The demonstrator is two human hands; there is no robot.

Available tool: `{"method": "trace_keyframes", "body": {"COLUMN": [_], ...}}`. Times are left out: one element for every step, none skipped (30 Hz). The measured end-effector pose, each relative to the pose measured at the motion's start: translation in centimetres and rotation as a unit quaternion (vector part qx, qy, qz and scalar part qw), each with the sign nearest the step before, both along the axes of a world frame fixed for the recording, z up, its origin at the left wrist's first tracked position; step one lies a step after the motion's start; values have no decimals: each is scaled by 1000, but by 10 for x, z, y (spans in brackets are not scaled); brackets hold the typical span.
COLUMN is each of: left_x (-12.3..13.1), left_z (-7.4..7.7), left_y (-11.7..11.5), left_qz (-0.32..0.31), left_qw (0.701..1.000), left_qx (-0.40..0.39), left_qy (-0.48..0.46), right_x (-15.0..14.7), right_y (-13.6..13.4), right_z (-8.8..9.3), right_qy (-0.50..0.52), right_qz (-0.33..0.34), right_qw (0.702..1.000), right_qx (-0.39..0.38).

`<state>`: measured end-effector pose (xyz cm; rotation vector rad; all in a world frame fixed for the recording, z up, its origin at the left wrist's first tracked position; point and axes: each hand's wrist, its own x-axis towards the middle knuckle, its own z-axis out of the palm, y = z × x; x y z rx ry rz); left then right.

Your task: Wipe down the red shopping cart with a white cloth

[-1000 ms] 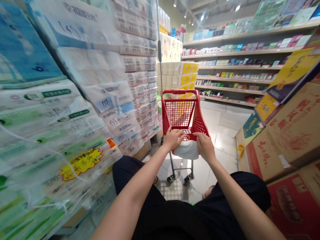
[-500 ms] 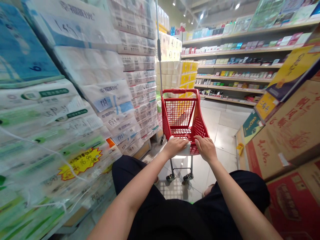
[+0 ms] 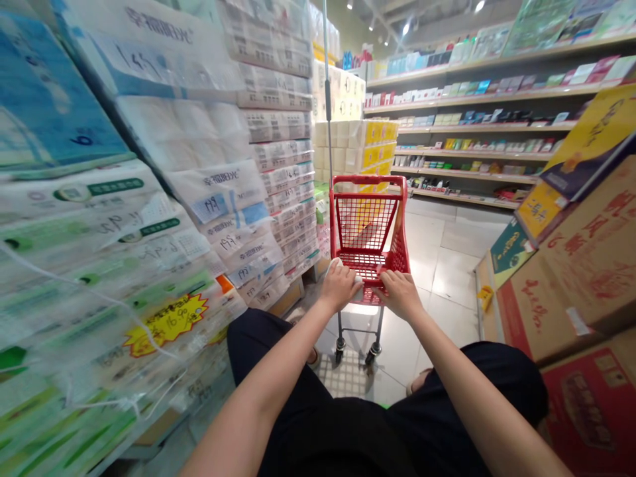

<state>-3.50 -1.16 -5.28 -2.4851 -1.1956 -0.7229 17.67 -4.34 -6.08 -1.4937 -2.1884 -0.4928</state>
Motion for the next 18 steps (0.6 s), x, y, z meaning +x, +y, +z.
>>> {"method": "trace_keyframes", "body": {"left_x": [7, 15, 24, 32, 41, 48, 53, 56, 57, 55, 51, 44, 35, 26, 15, 3, -8, -19], "left_z": [-3, -6, -9, -11, -13, -14, -14, -14, -14, -13, -12, -11, -9, -7, -5, -2, 1, 4], "left_y": [-4, -8, -12, -17, -21, -24, -27, -29, -30, -29, -27, -25, -21, -17, -13, -9, -6, -3], "left_qz": [15, 27, 36, 40, 42, 42, 41, 37, 30, 16, -4, -27, -50, -70, -88, -105, -121, -135], "left_qw": [1000, 999, 999, 999, 999, 999, 999, 999, 999, 1000, 1000, 999, 998, 997, 995, 993, 990, 988], "left_qx": [4, 4, 2, -1, -4, -6, -7, -9, -11, -15, -19, -23, -29, -35, -40, -44, -47, -48], "left_qy": [-8, -15, -22, -26, -30, -33, -34, -33, -29, -21, -10, 2, 14, 24, 33, 41, 50, 58], "right_x": [-1, -2, -3, -4, -5, -5, -5, -5, -4, -2, -1, 1, 3, 5, 6, 8, 9, 11], "right_y": [0, -1, -2, -3, -4, -5, -6, -7, -8, -8, -9, -9, -10, -10, -10, -10, -9, -9], "right_z": [0, -1, -1, -1, -1, -1, -1, -1, 0, 0, 0, 0, 0, 0, 0, -1, -2, -2], "right_qy": [-7, -11, -14, -14, -13, -11, -10, -9, -8, -7, -7, -8, -9, -10, -11, -11, -10, -8], "right_qz": [0, -1, -5, -10, -13, -14, -13, -11, -8, -4, -1, 4, 9, 15, 19, 24, 27, 29], "right_qw": [1000, 1000, 1000, 1000, 1000, 1000, 1000, 1000, 1000, 1000, 1000, 1000, 1000, 1000, 1000, 999, 999, 999], "right_qx": [-3, -6, -9, -11, -12, -13, -13, -13, -12, -12, -12, -14, -16, -18, -20, -22, -23, -23]}}
